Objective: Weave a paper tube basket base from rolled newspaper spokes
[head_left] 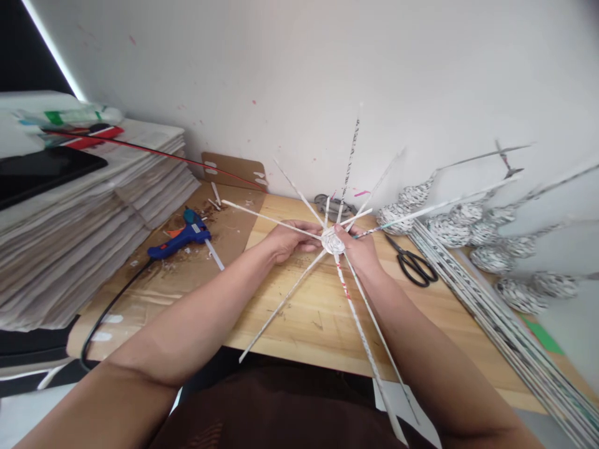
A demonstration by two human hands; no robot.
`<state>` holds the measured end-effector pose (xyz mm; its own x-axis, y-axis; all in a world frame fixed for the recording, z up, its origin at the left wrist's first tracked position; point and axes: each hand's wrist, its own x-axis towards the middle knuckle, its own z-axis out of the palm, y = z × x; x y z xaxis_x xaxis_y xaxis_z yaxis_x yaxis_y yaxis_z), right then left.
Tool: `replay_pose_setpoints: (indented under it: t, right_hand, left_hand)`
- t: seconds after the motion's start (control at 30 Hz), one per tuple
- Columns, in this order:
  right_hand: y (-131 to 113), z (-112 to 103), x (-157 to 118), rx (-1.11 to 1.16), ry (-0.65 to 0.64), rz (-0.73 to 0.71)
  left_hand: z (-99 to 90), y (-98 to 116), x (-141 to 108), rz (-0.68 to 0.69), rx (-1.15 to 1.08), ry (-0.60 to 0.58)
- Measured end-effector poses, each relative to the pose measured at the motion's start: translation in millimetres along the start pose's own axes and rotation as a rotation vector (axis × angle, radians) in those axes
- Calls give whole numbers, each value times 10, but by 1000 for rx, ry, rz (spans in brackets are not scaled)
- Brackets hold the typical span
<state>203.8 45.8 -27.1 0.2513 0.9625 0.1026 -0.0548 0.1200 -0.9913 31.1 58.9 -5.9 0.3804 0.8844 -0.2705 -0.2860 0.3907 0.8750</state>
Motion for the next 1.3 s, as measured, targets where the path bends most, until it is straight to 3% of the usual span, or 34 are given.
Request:
replay_pose_setpoints:
  t: [0.07,0.3,0.5,0.7,0.93,1.3]
  right_hand:
    - [15,12,-19,-24,-27,6]
    - [60,42,-73,-107,-72,-5]
    - [30,68,-105,-127,-69,27]
    - [24,73,-116,-160,-78,1]
    - [15,69,-112,-188,-70,-15]
    - [18,81,-138,-238,-79,-22]
  left_hand:
    - [-17,-42,47,-3,-19,50]
    - [-50,-181,112,113,29,66]
    - [5,-188,104,139,72,76]
    - [50,-192,109,209,26,159]
    - [37,-195,98,180,62,86]
    - [61,-252,111,266,117,155]
